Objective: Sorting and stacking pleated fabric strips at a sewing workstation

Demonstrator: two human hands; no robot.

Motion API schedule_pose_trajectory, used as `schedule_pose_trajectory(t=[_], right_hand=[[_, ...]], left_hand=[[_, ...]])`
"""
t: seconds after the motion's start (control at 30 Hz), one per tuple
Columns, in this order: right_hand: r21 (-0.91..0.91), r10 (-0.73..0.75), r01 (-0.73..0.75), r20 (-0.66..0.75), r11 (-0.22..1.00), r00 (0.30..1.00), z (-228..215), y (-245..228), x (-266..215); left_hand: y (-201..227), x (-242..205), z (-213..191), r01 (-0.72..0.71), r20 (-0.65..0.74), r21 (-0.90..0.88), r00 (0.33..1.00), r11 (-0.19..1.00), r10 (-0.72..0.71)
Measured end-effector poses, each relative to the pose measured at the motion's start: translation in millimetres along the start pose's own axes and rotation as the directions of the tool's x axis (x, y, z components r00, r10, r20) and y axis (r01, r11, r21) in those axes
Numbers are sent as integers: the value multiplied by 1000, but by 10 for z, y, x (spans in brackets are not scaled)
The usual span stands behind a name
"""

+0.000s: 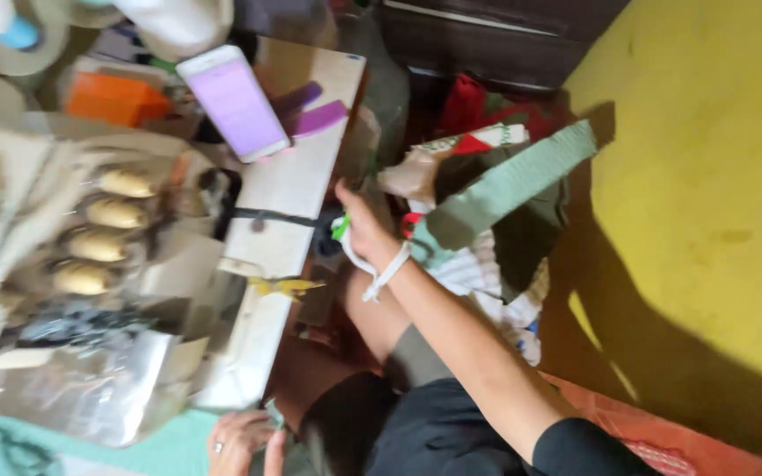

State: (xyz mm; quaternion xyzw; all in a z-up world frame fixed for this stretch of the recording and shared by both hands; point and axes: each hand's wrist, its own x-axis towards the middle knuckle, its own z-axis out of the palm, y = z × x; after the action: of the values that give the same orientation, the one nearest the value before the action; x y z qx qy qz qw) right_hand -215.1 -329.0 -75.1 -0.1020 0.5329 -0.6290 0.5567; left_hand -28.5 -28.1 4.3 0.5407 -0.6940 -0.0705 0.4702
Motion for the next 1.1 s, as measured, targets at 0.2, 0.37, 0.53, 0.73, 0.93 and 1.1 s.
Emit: schedule_pose_trajectory(t=[0.2, 0.37, 0.53, 0.73, 0.93, 1.1], right_hand=[[-323, 93, 421, 872, 848, 481, -1094, -1071, -1130], [-294, 239, 246, 943, 923, 230, -1879, -1542, -987], [-651, 44, 425, 576, 629, 816, -2294, -2152, -448], [-579, -628, 508, -10, 638, 778, -3259, -3116, 148], [-485, -783, 637, -186, 599, 593, -3643, -3209, 225], [-856, -803, 510, 247, 82, 543, -4103, -2843, 399]], left_hand=[[934, 750, 812, -135, 83, 282, 990, 950, 116], [1259, 929, 1541, -28, 124, 213, 992, 977, 1], [1194, 1028, 1791, -18, 484, 51, 875, 999, -9], [593, 676, 1107, 499, 809, 413, 183, 762, -559], [77, 118, 896, 821, 868, -228, 415, 524, -273], [-54, 205, 1136, 761, 850, -77, 388, 644, -357]])
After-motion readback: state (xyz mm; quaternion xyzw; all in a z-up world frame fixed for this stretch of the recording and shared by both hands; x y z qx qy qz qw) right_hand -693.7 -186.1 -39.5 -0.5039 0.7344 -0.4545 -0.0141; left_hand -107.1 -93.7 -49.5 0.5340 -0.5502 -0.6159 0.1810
